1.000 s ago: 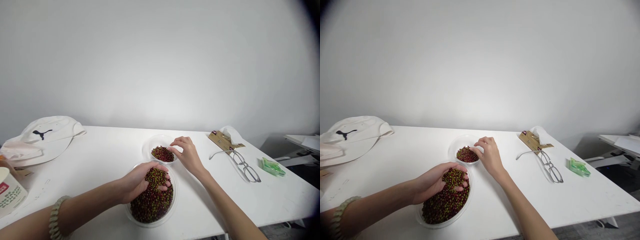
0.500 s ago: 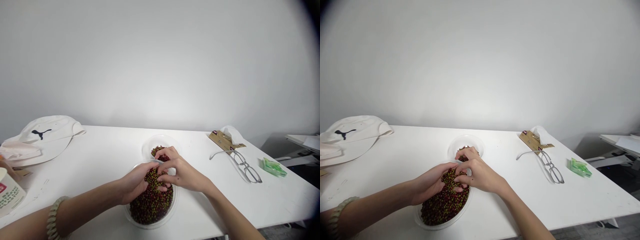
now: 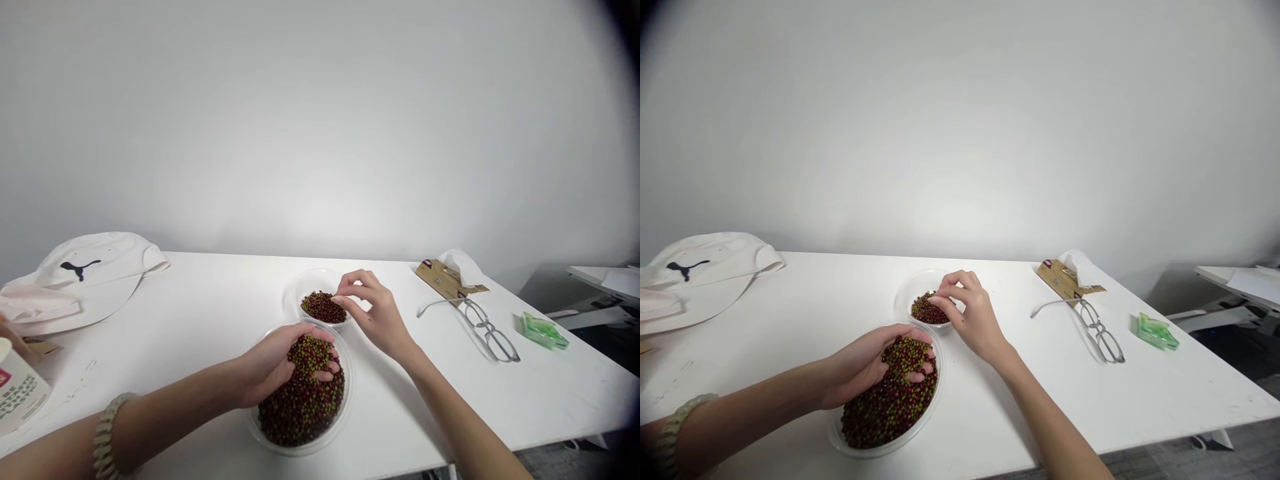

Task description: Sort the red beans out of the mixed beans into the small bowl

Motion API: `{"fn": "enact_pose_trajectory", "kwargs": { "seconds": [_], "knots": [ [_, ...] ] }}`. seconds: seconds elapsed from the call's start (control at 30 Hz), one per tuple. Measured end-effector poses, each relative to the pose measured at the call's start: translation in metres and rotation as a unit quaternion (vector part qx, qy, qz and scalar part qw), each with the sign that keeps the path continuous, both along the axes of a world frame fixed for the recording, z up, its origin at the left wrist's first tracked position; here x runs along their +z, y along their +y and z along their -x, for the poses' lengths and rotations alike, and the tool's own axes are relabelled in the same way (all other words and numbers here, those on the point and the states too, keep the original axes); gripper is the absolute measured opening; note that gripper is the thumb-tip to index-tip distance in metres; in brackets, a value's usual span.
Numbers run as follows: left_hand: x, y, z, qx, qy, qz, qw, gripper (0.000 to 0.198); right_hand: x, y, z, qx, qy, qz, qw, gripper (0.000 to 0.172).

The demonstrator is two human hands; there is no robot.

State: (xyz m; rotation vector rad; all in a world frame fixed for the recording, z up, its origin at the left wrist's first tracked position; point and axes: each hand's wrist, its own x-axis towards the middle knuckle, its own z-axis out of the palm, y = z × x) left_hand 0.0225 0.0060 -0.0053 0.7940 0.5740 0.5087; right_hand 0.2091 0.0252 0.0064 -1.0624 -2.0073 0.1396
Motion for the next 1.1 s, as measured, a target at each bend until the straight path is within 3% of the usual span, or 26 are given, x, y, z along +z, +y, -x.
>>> {"fn": "enact_pose_trajectory", "kwargs": {
  "seconds": [0.13, 0.3, 0.5, 0.57, 0.63, 0.7, 0.77, 0.97, 1.1],
  "knots": [
    [0.000, 0.000, 0.001, 0.002, 0.005, 0.004, 1.000, 0.023, -0.012, 0.014, -0.007, -0.073, -0.115, -0.042, 0.990, 0.009],
    [-0.002, -0.001, 0.001, 0.003, 0.003, 0.008, 1.000, 0.023, -0.012, 0.015, -0.008, -0.096, -0.078, -0.075, 0.989, 0.009],
    [0.002, -0.001, -0.001, 0.007, 0.013, -0.007, 1.000, 0.020, -0.010, 0.013, -0.008, -0.069, -0.081, -0.001, 0.994, 0.014],
    [0.003, -0.001, -0.001, 0.006, 0.006, -0.008, 1.000, 0.020, -0.001, 0.005, -0.005, -0.047, -0.042, 0.021, 0.998, 0.016],
    [0.003, -0.002, -0.001, 0.002, 0.000, -0.007, 1.000, 0.022, 0.010, -0.006, 0.000, 0.029, -0.026, 0.060, 0.997, 0.013],
    [0.003, -0.002, -0.001, 0.002, -0.006, -0.004, 1.000, 0.023, 0.018, -0.017, 0.006, 0.128, -0.063, 0.102, 0.985, 0.008],
    [0.003, -0.002, -0.001, 0.012, -0.007, 0.004, 1.000, 0.021, 0.019, -0.024, 0.012, 0.168, -0.095, 0.122, 0.974, 0.009],
    [0.001, -0.002, -0.002, 0.027, 0.000, 0.020, 0.999, 0.019, 0.009, -0.027, 0.019, 0.157, -0.139, 0.145, 0.967, 0.009],
    [0.001, -0.002, -0.002, 0.014, 0.005, 0.005, 1.000, 0.022, 0.015, -0.028, 0.016, 0.173, -0.104, 0.133, 0.970, 0.005]
  ]
}}
